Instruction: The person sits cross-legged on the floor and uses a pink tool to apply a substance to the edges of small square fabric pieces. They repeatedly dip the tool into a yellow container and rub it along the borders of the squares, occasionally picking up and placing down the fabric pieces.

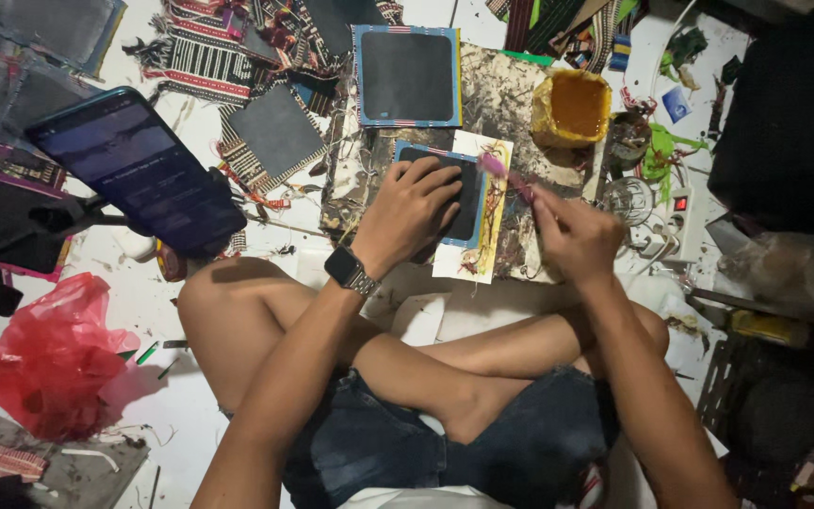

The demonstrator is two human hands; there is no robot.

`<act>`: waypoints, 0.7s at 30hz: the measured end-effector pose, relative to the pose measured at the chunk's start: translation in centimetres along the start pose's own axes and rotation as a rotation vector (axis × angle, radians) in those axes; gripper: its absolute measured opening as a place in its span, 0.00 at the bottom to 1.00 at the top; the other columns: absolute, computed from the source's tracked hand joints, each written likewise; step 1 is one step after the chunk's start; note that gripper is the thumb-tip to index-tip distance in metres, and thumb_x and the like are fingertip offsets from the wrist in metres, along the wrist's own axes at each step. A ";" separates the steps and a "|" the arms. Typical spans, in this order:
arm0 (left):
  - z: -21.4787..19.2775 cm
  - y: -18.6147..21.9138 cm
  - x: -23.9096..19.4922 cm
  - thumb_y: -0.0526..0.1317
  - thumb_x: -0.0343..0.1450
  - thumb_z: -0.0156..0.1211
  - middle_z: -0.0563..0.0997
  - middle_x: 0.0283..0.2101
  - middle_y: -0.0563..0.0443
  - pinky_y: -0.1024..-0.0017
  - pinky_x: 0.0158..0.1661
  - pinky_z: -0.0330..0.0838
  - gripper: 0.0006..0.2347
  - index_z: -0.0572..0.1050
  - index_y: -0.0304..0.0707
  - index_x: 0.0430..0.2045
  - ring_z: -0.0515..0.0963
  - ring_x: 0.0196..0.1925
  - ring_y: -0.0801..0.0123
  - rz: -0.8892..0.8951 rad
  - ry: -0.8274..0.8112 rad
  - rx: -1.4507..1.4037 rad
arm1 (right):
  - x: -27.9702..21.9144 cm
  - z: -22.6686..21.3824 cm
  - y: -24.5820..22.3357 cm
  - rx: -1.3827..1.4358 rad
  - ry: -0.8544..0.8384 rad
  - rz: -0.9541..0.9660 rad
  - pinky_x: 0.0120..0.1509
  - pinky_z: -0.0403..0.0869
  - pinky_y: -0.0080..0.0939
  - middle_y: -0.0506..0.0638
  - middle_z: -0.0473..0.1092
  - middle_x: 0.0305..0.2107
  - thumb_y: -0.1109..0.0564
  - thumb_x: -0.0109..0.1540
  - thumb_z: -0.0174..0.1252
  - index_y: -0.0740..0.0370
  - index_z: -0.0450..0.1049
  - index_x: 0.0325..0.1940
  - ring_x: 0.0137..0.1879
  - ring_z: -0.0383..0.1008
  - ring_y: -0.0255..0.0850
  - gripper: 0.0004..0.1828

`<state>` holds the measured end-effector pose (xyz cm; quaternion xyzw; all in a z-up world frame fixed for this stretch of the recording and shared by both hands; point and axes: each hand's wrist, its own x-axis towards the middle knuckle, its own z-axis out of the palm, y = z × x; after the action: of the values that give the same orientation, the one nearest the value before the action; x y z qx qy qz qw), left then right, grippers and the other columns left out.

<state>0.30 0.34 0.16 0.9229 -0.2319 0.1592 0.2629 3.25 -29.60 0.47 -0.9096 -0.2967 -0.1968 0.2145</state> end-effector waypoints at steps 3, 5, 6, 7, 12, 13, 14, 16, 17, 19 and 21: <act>0.1 0.0 0.1 0.41 0.75 0.60 0.84 0.48 0.50 0.62 0.53 0.65 0.08 0.83 0.43 0.44 0.75 0.57 0.61 -0.007 0.011 -0.007 | 1.7 0.1 -0.1 -0.019 0.029 -0.025 0.30 0.73 0.49 0.52 0.72 0.18 0.59 0.61 0.72 0.51 0.88 0.48 0.26 0.76 0.53 0.11; 0.5 -0.2 0.0 0.42 0.75 0.61 0.84 0.48 0.50 0.62 0.53 0.65 0.09 0.83 0.44 0.44 0.75 0.58 0.61 0.002 0.017 0.006 | 0.4 0.4 0.0 -0.030 0.040 -0.031 0.30 0.72 0.49 0.52 0.72 0.17 0.60 0.59 0.72 0.50 0.88 0.48 0.24 0.75 0.53 0.13; 0.8 -0.3 -0.1 0.42 0.74 0.61 0.83 0.49 0.51 0.62 0.54 0.65 0.09 0.82 0.44 0.44 0.75 0.58 0.61 0.010 0.024 0.017 | -0.4 0.5 0.0 -0.042 0.050 -0.036 0.29 0.72 0.49 0.52 0.72 0.16 0.61 0.57 0.73 0.49 0.88 0.48 0.22 0.74 0.52 0.15; 1.0 -0.4 -0.2 0.42 0.74 0.61 0.83 0.49 0.51 0.62 0.54 0.65 0.09 0.82 0.44 0.44 0.75 0.58 0.61 0.006 0.022 0.013 | -0.8 -0.1 -0.9 -0.042 0.044 -0.036 0.29 0.72 0.49 0.52 0.72 0.16 0.61 0.57 0.73 0.49 0.88 0.48 0.22 0.74 0.52 0.15; 1.1 -0.5 -0.3 0.42 0.75 0.60 0.83 0.49 0.52 0.63 0.53 0.65 0.09 0.82 0.45 0.45 0.75 0.58 0.62 0.023 0.052 0.018 | -4.1 -3.7 -4.5 0.138 -0.103 0.026 0.28 0.70 0.49 0.54 0.71 0.15 0.61 0.56 0.72 0.53 0.86 0.37 0.22 0.73 0.56 0.07; 1.2 -0.5 -0.3 0.42 0.75 0.60 0.83 0.49 0.52 0.63 0.53 0.65 0.09 0.82 0.45 0.45 0.75 0.58 0.62 0.025 0.055 0.018 | -4.7 -4.0 -4.4 0.136 -0.101 0.024 0.28 0.70 0.49 0.54 0.71 0.15 0.61 0.56 0.72 0.53 0.86 0.37 0.22 0.73 0.56 0.07; 1.3 -0.6 -0.3 0.42 0.75 0.60 0.83 0.50 0.52 0.63 0.53 0.66 0.09 0.82 0.46 0.45 0.75 0.58 0.62 0.027 0.059 0.025 | -5.4 -4.4 -4.3 0.212 -0.132 0.065 0.29 0.71 0.49 0.52 0.74 0.18 0.61 0.55 0.71 0.51 0.87 0.39 0.24 0.75 0.55 0.09; 1.4 -0.5 -0.3 0.43 0.75 0.60 0.83 0.50 0.52 0.63 0.53 0.66 0.09 0.82 0.46 0.45 0.75 0.58 0.61 0.028 0.063 0.030 | -5.7 -4.8 -4.3 0.286 -0.167 0.106 0.30 0.73 0.48 0.49 0.77 0.20 0.60 0.55 0.70 0.49 0.87 0.42 0.26 0.77 0.54 0.12; 1.2 -0.5 -0.3 0.42 0.75 0.60 0.83 0.49 0.51 0.62 0.53 0.66 0.09 0.82 0.45 0.44 0.75 0.58 0.61 0.030 0.056 0.018 | -5.4 -4.9 -4.5 0.288 -0.146 0.130 0.31 0.73 0.48 0.51 0.77 0.21 0.61 0.57 0.70 0.51 0.87 0.42 0.27 0.78 0.54 0.11; 1.0 -0.4 -0.3 0.42 0.75 0.60 0.84 0.49 0.50 0.62 0.53 0.66 0.09 0.83 0.44 0.44 0.76 0.57 0.60 0.037 0.049 0.008 | -4.5 -4.7 -4.7 0.290 -0.119 0.154 0.32 0.73 0.47 0.52 0.78 0.23 0.62 0.58 0.69 0.52 0.86 0.43 0.28 0.78 0.55 0.11; 1.0 -0.3 -0.3 0.42 0.74 0.61 0.84 0.47 0.51 0.63 0.52 0.66 0.08 0.83 0.44 0.42 0.77 0.56 0.61 0.038 0.067 0.029 | -3.0 -4.2 -4.9 0.239 -0.112 0.119 0.34 0.74 0.49 0.53 0.80 0.28 0.62 0.60 0.68 0.53 0.86 0.45 0.33 0.80 0.55 0.11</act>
<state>0.44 0.12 -0.92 0.9161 -0.2384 0.1982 0.2541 -3.04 -29.55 3.86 -0.9031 -0.2750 -0.0958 0.3156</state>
